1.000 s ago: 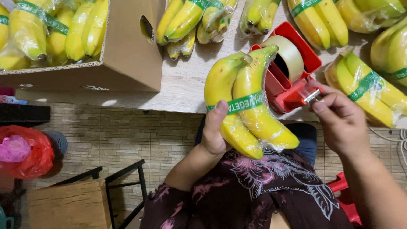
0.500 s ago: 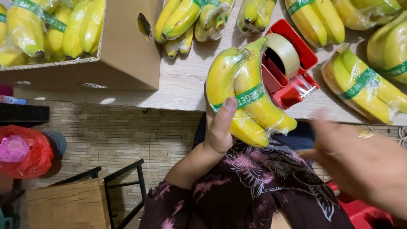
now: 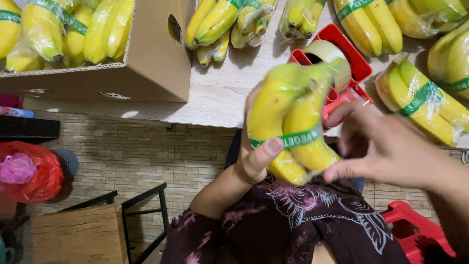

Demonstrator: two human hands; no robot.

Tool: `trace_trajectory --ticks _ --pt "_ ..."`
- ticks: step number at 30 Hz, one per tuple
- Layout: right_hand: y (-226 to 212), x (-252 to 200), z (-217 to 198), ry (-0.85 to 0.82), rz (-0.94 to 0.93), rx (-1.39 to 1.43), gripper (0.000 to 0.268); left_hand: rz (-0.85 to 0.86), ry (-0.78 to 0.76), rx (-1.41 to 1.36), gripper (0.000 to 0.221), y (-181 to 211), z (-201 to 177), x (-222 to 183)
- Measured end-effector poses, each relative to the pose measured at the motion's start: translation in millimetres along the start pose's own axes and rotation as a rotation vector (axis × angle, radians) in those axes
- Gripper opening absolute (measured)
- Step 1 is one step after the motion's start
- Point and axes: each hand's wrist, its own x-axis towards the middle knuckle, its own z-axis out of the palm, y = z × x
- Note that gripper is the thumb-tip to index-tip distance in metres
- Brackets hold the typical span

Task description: Taping bunches of bananas with a manual dispenser and placing them into a shipping box.

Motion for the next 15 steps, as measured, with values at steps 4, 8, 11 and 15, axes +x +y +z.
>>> trace_trajectory --ticks 4,8,11,15 --pt "11.7 -6.3 21.3 -0.329 -0.113 0.816 0.052 -0.199 -0.108 -0.227 0.105 5.1 2.4 3.5" --pt "69.2 -12.1 30.2 0.556 -0.055 0.433 0.004 -0.426 -0.049 -0.783 0.079 -36.4 -40.1 -26.1" --pt "69.3 9.6 15.0 0.852 0.001 0.082 0.023 -0.588 -0.106 -0.921 0.093 -30.4 -41.5 -18.2" --pt "68.3 26.2 8.7 0.53 0.031 -0.003 0.027 -0.676 -0.052 -0.995 0.088 -37.2 -39.3 -19.3"
